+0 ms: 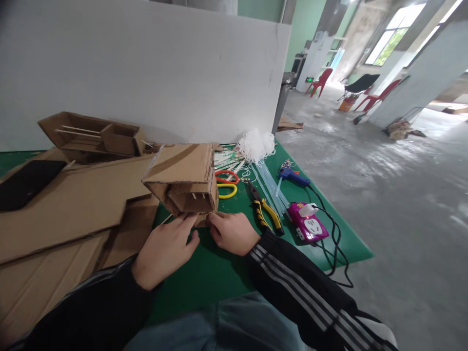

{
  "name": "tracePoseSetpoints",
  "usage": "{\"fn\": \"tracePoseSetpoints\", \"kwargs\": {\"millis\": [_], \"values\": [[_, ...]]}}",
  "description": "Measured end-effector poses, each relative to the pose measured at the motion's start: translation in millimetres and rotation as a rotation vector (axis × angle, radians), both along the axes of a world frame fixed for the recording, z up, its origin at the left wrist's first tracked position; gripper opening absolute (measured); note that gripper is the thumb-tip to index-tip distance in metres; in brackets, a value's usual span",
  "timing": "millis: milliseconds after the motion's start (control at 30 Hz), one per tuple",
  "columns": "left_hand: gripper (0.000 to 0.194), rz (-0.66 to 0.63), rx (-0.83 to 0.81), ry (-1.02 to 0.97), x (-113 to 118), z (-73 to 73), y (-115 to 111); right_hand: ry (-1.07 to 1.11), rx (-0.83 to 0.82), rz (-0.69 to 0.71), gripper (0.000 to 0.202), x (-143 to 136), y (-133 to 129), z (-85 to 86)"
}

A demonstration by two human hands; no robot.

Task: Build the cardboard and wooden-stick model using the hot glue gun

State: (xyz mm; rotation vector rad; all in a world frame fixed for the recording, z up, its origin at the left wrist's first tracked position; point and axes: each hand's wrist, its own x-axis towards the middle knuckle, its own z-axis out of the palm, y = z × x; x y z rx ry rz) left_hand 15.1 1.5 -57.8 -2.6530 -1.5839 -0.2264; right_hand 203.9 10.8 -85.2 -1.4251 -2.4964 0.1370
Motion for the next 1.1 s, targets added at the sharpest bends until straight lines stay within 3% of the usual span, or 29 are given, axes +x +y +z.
{"fn": "tracePoseSetpoints", "kwargs": {"millis": [133,433,1100], "values": [[0.037,0.002,-0.006,-0.009,-1,-0.2,-1,-0.011,0.008,-0.057,0.015,-1,-1,0.4],[0.04,-0.008,0.018,0.008,-1,0.2,-1,0.009,-0.038,0.003,0.024,-1,-2,8.8],[0.039,0.002,0.011,0.003,0,-0.2,0,0.217,-0.101,-0.007,0.019,5,-3,6.7]]}}
